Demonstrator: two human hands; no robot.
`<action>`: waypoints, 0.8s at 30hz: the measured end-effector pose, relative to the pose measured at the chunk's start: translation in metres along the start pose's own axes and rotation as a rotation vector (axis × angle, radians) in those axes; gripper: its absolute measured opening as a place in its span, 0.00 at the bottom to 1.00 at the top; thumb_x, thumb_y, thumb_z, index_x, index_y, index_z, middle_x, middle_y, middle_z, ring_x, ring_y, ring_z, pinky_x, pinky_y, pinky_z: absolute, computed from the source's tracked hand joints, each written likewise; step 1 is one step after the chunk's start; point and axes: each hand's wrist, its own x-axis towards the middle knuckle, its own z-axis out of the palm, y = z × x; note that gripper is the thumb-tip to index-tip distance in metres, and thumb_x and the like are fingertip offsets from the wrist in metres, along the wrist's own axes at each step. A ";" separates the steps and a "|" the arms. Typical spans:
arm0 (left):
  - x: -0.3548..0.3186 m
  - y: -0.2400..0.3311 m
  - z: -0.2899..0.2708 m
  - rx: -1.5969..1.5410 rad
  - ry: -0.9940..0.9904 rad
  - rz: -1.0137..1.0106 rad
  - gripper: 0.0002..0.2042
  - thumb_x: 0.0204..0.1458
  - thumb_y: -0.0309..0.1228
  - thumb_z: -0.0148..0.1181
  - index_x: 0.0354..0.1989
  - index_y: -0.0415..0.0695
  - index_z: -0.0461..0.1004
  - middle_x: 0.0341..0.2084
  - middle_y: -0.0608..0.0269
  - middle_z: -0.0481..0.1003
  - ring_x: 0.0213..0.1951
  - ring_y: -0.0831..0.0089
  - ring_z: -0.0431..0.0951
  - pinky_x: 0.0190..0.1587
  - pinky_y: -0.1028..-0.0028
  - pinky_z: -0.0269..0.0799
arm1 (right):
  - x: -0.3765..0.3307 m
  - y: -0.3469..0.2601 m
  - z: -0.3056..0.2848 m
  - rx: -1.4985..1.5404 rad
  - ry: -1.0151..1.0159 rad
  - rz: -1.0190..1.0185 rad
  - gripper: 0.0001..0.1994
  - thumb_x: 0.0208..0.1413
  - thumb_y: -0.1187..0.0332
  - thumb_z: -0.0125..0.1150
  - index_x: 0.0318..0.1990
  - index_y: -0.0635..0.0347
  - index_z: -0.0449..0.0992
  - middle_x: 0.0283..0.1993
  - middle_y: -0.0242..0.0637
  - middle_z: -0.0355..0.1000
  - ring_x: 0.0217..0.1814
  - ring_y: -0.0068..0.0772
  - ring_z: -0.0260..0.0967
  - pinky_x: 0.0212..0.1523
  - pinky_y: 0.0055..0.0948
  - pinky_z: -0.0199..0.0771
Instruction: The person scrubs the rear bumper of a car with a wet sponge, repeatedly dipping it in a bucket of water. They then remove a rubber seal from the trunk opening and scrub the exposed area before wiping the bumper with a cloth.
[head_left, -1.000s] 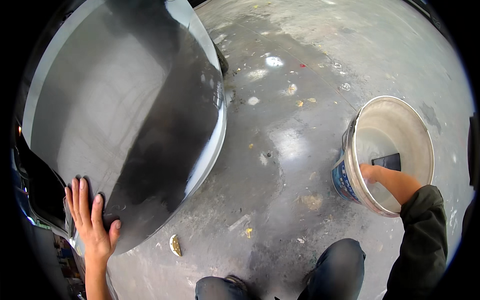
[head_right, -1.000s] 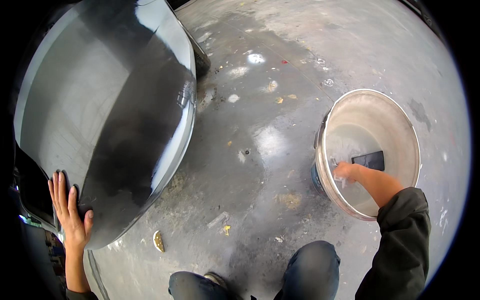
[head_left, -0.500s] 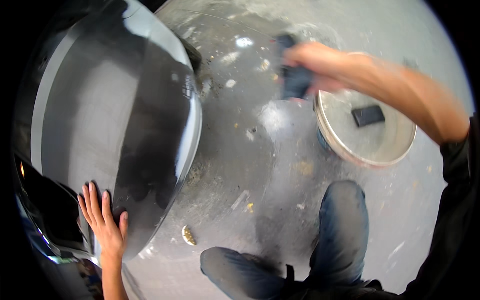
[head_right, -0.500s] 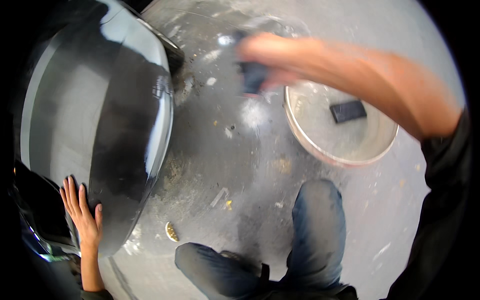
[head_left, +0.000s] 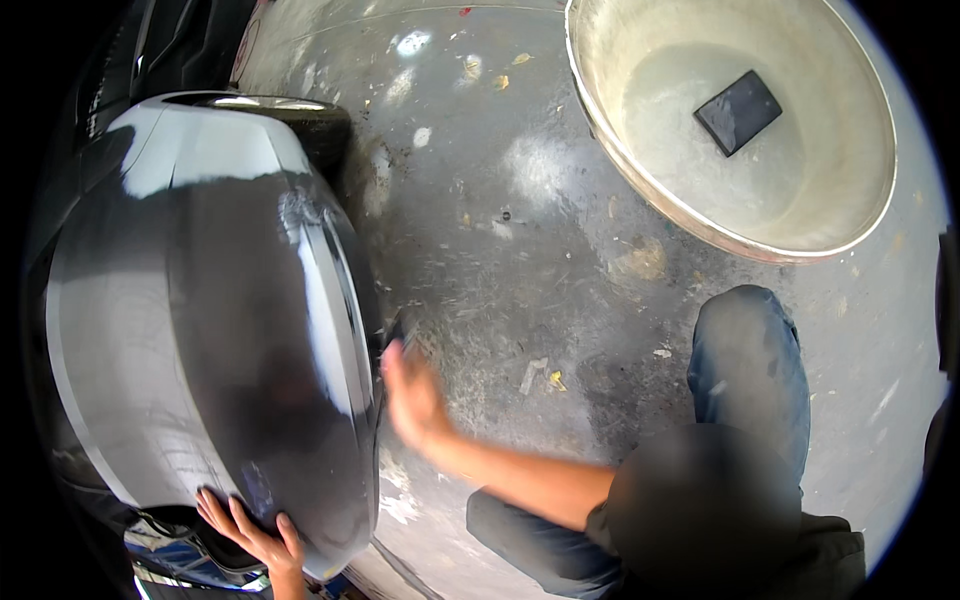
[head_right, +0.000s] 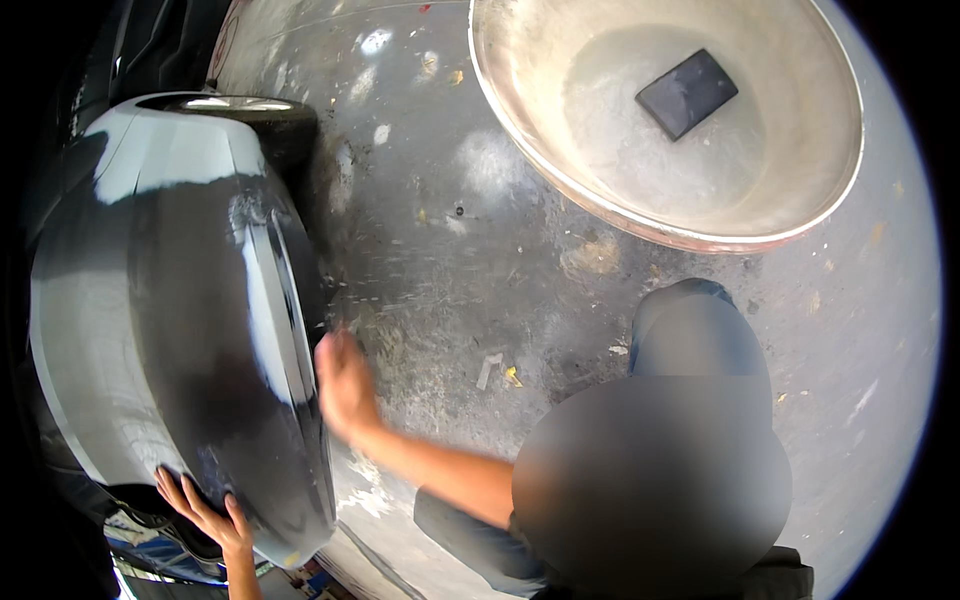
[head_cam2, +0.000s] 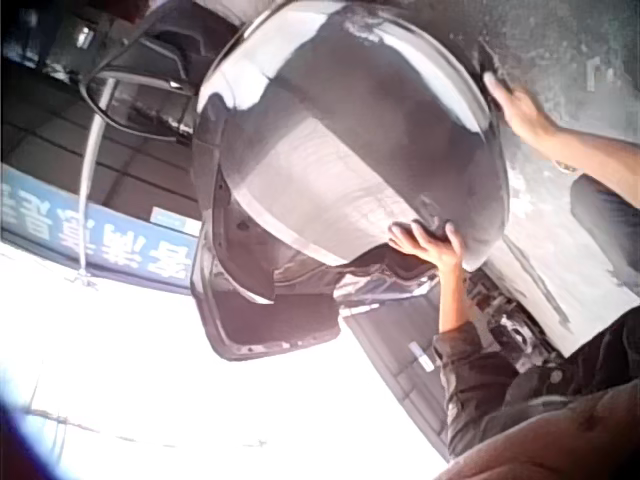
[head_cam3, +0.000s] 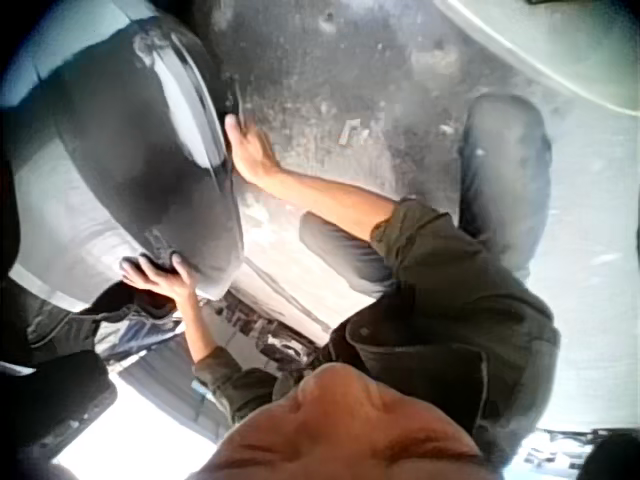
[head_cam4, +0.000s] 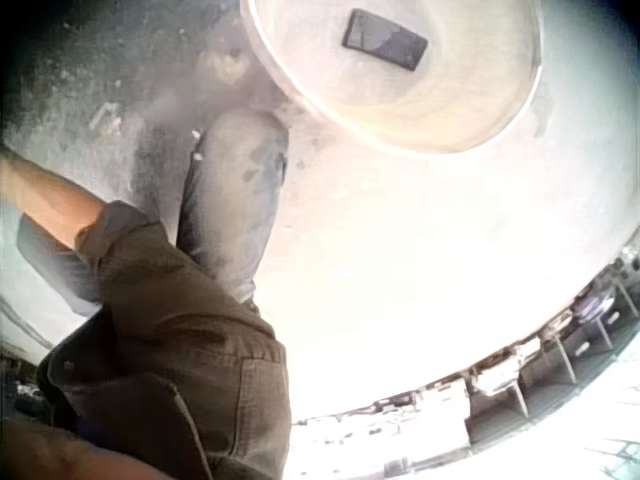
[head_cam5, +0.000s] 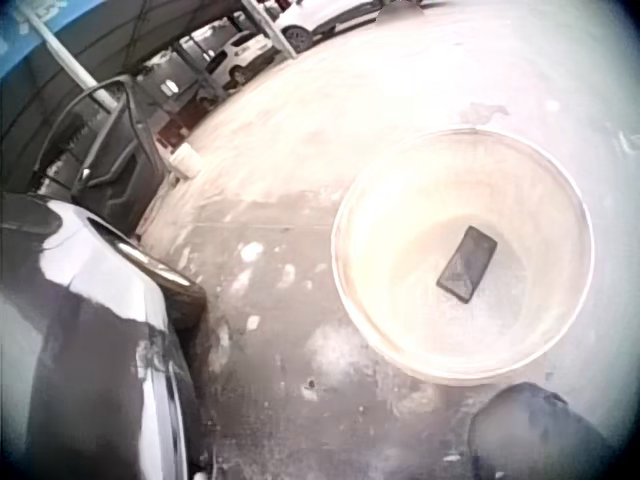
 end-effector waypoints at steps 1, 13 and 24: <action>0.002 -0.001 0.001 -0.012 0.011 0.017 0.32 0.62 0.45 0.46 0.69 0.36 0.53 0.68 0.33 0.51 0.69 0.34 0.50 0.69 0.39 0.39 | -0.016 0.005 0.023 0.016 -0.065 0.002 0.39 0.67 0.44 0.36 0.69 0.71 0.40 0.71 0.58 0.36 0.74 0.52 0.34 0.71 0.44 0.37; -0.005 0.002 -0.001 -0.011 -0.018 -0.034 0.33 0.62 0.46 0.45 0.70 0.39 0.51 0.70 0.36 0.48 0.70 0.34 0.46 0.68 0.37 0.41 | 0.177 -0.045 0.026 -0.081 -0.331 -0.264 0.48 0.61 0.32 0.35 0.73 0.68 0.42 0.78 0.55 0.34 0.81 0.47 0.27 0.77 0.41 0.30; -0.006 0.003 -0.001 -0.076 0.014 -0.013 0.32 0.60 0.46 0.48 0.69 0.40 0.53 0.66 0.27 0.50 0.67 0.29 0.50 0.66 0.33 0.39 | 0.064 0.015 0.031 0.024 -0.045 -0.319 0.42 0.67 0.42 0.37 0.72 0.72 0.37 0.77 0.57 0.33 0.80 0.53 0.27 0.76 0.43 0.31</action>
